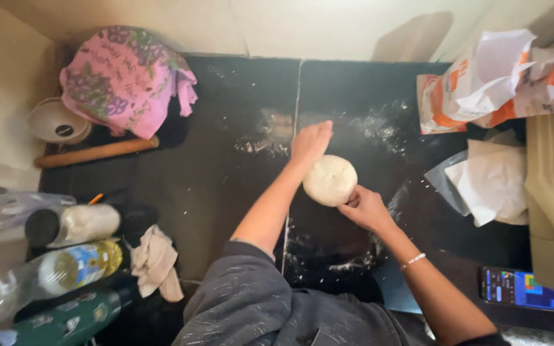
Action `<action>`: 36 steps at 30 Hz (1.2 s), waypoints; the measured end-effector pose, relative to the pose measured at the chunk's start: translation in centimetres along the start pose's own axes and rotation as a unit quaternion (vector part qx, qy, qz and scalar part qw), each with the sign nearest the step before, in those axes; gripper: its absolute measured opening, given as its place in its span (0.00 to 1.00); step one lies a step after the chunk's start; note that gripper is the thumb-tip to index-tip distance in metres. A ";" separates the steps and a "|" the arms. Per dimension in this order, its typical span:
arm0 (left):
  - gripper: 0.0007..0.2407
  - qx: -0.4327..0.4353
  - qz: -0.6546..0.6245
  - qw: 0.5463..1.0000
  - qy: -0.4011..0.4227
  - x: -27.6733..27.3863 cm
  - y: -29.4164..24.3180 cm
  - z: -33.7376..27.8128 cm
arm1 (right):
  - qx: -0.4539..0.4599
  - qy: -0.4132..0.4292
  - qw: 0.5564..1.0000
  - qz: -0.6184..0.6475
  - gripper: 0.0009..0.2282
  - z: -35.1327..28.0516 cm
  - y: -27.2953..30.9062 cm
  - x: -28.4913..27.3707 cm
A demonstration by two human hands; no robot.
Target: Knead dough on a countertop using hands.
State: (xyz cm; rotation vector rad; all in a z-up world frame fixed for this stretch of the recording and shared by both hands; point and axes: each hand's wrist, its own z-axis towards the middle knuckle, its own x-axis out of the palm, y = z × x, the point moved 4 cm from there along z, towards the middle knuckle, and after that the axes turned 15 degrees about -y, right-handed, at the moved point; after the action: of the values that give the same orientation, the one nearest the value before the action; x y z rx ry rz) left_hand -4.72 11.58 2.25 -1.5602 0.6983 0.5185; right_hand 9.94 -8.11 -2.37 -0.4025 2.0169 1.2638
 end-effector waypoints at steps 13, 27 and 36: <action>0.29 0.063 0.174 0.981 -0.049 1.4 -0.4 -12.0 | 0.028 -0.023 0.997 -0.062 0.11 -4.8 0.9 3.4; 0.28 0.011 0.048 0.994 0.095 0.6 -5.2 -4.2 | 0.010 -0.098 0.994 0.049 0.14 -2.9 -3.1 -4.6; 0.35 -0.141 -0.044 0.988 0.035 -3.7 -0.6 -6.3 | 0.053 0.039 0.966 0.249 0.17 2.4 -1.5 -0.1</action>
State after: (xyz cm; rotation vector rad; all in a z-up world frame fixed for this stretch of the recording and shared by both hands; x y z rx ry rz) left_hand -7.41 5.80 5.91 -1.8725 0.6244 0.5140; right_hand 11.86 -6.71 -3.97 0.1220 2.3280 1.4365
